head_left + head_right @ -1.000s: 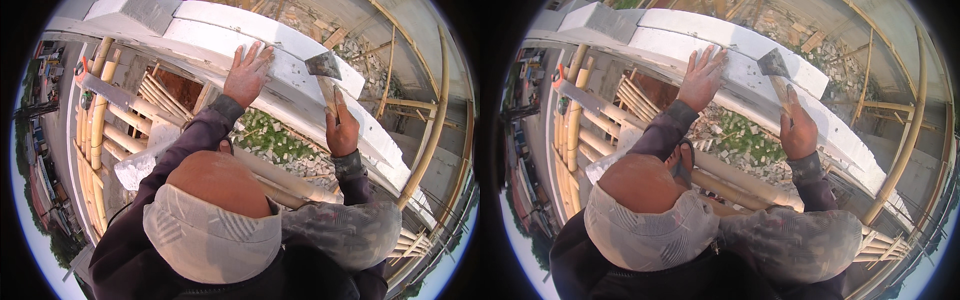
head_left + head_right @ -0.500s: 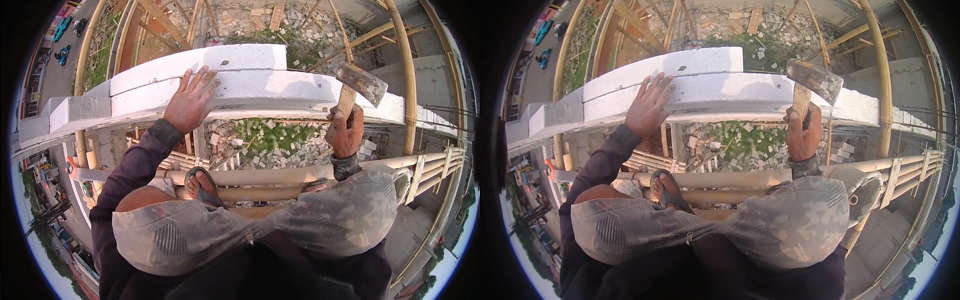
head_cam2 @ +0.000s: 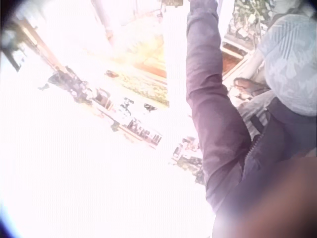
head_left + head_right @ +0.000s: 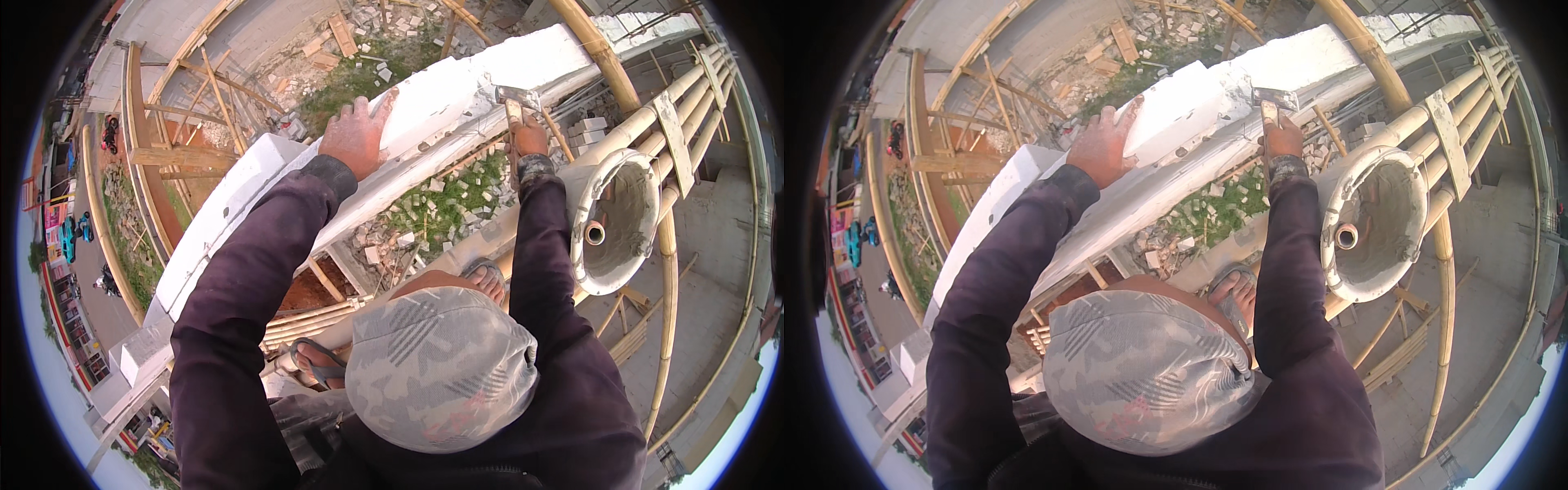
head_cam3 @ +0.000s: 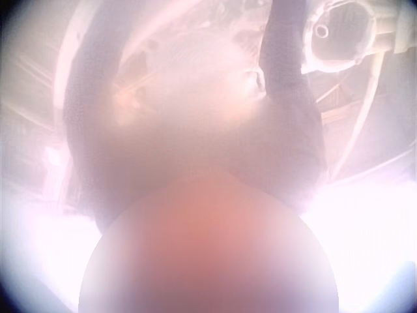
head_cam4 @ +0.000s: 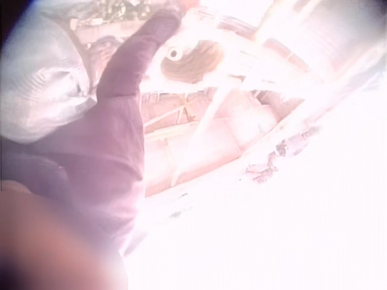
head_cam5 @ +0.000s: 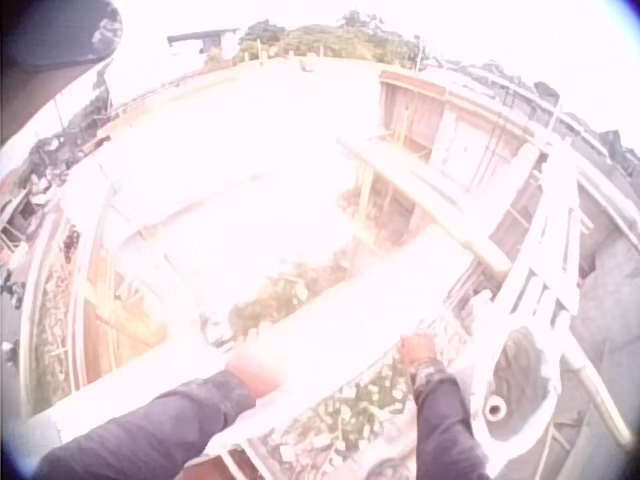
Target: The person applies mortar to white blocks and places them on a bamboo scaffold to build a wall. They use a trowel to spread mortar, position blocks, and tap them into alignment, repeating the process along the scaffold.
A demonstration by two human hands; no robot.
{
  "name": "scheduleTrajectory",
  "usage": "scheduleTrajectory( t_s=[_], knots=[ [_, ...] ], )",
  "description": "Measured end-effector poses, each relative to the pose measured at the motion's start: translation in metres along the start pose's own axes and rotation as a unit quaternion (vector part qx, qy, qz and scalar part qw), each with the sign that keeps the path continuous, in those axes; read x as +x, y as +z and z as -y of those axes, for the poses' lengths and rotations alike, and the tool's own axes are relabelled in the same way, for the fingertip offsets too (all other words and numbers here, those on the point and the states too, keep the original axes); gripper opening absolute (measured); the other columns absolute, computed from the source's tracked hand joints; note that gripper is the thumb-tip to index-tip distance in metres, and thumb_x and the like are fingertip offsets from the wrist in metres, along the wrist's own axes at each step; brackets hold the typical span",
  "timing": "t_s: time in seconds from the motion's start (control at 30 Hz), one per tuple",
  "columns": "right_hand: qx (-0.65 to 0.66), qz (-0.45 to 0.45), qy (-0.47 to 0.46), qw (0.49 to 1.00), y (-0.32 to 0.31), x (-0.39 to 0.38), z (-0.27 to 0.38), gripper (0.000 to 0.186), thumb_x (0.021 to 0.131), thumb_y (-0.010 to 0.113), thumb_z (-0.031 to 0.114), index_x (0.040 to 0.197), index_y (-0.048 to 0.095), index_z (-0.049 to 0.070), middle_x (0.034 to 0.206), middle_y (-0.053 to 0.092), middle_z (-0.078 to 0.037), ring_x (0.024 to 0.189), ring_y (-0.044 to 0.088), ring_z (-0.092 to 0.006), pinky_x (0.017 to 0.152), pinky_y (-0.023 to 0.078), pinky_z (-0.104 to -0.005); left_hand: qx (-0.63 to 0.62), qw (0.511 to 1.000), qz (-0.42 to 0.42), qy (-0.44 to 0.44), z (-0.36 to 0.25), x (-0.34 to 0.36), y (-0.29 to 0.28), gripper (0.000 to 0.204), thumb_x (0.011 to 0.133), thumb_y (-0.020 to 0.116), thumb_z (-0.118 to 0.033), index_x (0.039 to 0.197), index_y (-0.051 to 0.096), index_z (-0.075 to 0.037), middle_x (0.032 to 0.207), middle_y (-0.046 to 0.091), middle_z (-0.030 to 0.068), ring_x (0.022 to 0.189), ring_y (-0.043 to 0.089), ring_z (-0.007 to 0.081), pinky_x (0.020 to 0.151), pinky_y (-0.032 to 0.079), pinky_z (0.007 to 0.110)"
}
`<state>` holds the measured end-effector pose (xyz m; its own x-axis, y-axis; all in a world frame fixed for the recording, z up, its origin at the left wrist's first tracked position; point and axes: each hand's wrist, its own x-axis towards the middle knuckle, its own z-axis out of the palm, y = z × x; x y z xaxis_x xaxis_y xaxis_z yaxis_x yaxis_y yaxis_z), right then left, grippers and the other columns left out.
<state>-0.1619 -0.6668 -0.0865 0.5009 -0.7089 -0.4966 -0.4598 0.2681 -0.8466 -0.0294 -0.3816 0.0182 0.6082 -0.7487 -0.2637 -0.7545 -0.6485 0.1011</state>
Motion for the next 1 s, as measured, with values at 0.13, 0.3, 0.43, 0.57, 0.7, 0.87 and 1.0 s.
scheduleTrajectory(
  t_s=[0.13,0.3,0.43,0.57,0.7,0.87,1.0],
  knots=[
    [-0.031,0.037,0.028,0.998,0.009,0.024,0.007,0.031,0.092,0.055,0.008,0.121,0.060,-0.001,0.064,0.055,-0.006,0.049,0.052,-0.0144,0.041,0.041,-0.0297,0.031,0.999,-0.020,0.000,0.003,0.002,0.008,0.100,0.077,0.079,-0.029,0.157,0.019,-0.021,0.120,0.047,0.0180,0.114,0.051,0.0377,0.094,0.046,0.049],
    [-0.069,0.125,0.020,0.990,0.016,0.044,0.014,0.034,0.093,0.056,0.013,0.126,0.062,0.004,0.066,0.056,-0.005,0.051,0.052,-0.0139,0.044,0.042,-0.0298,0.032,0.999,-0.012,-0.013,0.000,0.002,0.005,0.100,0.077,0.079,-0.029,0.157,0.019,-0.020,0.120,0.046,0.0179,0.115,0.051,0.0378,0.095,0.045,0.048],
    [-0.139,0.224,0.013,0.965,0.020,0.053,0.016,0.042,0.094,0.060,0.016,0.135,0.058,0.006,0.070,0.060,-0.006,0.053,0.052,-0.0135,0.046,0.043,-0.0305,0.027,0.999,-0.009,-0.017,0.000,0.002,0.005,0.098,0.075,0.080,-0.029,0.154,0.025,-0.013,0.121,0.046,0.0191,0.116,0.049,0.0384,0.098,0.043,0.048],
    [-0.150,0.218,-0.020,0.964,0.026,0.047,0.018,0.045,0.093,0.060,0.014,0.136,0.056,0.003,0.073,0.061,-0.006,0.054,0.054,-0.0137,0.047,0.045,-0.0300,0.028,0.999,-0.034,-0.007,0.002,0.000,0.006,0.098,0.077,0.079,-0.030,0.156,0.023,-0.017,0.118,0.047,0.0170,0.114,0.051,0.0365,0.094,0.044,0.048],
    [-0.177,0.150,-0.043,0.972,0.032,0.028,0.014,0.042,0.092,0.060,0.013,0.132,0.058,0.002,0.071,0.060,-0.006,0.055,0.056,-0.0142,0.048,0.046,-0.0284,0.052,0.998,-0.012,-0.020,0.001,-0.001,0.008,0.090,0.080,0.076,-0.034,0.154,0.027,-0.016,0.126,0.046,0.0189,0.119,0.049,0.0368,0.098,0.042,0.048],
    [0.169,0.063,0.004,0.984,0.038,-0.018,-0.016,0.025,0.095,0.054,0.008,0.118,0.059,-0.001,0.078,0.058,-0.004,0.059,0.055,-0.0118,0.048,0.045,-0.0268,-0.127,0.987,-0.094,-0.030,0.022,-0.007,0.020,0.075,0.091,0.063,-0.041,0.150,0.033,-0.005,0.134,0.048,0.0225,0.123,0.048,0.0395,0.102,0.041,0.049],
    [0.211,0.059,0.019,0.976,0.033,-0.055,-0.032,0.019,0.096,0.051,0.005,0.113,0.056,0.000,0.081,0.059,-0.004,0.061,0.056,-0.0118,0.049,0.047,-0.0271,-0.239,0.968,-0.028,-0.066,0.053,0.004,0.026,0.071,0.095,0.058,-0.042,0.147,0.034,0.001,0.129,0.054,0.0227,0.117,0.053,0.0414,0.101,0.042,0.049]
  ],
)
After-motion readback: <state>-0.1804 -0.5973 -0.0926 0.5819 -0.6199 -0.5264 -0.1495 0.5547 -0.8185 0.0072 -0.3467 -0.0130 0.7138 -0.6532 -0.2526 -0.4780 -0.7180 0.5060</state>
